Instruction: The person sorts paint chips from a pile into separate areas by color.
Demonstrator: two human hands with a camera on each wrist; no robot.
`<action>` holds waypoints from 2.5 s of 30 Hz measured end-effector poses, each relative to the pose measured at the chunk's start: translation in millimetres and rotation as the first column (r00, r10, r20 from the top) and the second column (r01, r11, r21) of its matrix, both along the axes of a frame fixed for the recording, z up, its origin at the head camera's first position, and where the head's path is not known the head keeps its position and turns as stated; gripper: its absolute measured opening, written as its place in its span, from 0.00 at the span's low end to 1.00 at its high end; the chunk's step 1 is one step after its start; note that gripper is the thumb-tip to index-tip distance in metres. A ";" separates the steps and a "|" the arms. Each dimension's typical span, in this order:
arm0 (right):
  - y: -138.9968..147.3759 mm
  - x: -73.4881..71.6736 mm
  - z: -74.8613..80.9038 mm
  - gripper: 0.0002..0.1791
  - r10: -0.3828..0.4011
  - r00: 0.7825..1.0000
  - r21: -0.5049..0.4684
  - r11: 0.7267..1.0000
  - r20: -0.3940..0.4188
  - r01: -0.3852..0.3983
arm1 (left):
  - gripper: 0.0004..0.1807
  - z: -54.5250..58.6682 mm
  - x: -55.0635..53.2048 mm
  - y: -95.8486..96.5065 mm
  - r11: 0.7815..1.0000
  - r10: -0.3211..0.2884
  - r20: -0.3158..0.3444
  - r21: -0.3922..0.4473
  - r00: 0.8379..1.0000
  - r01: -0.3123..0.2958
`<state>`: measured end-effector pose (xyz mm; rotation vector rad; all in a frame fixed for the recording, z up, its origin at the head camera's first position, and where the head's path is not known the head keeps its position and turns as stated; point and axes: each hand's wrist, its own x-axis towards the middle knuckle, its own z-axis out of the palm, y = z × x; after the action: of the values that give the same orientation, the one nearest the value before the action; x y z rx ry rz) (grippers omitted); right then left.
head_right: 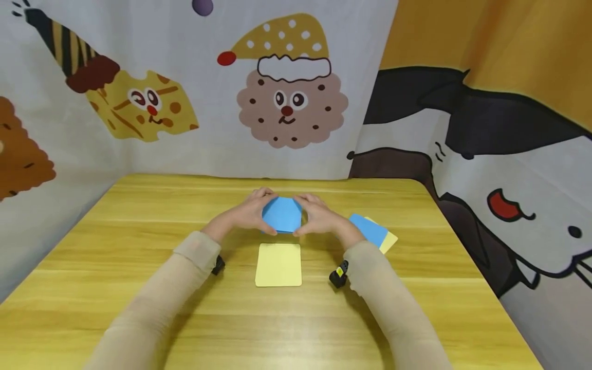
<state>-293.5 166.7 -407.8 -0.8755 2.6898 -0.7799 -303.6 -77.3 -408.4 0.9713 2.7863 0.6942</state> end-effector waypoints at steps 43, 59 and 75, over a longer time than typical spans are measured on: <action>-6.6 -18.8 -23.4 0.59 0.013 0.992 0.081 0.996 0.126 -0.023 | 0.58 -15.0 -9.0 -8.2 0.985 0.037 0.079 -0.172 0.996 -0.023; 40.4 33.9 -14.2 0.60 -0.048 0.999 -0.002 0.999 -0.009 0.048 | 0.59 -3.2 20.4 8.8 0.988 -0.072 -0.030 -0.136 0.997 0.067; 107.5 79.3 -2.2 0.61 -0.175 0.975 -0.003 0.984 -0.137 0.177 | 0.60 11.8 66.6 81.1 0.970 -0.225 -0.072 -0.108 0.972 0.216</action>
<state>-214.2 274.2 -410.0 -0.7194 2.9208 -0.7675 -236.9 3.8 -396.6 1.2920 2.6929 0.4893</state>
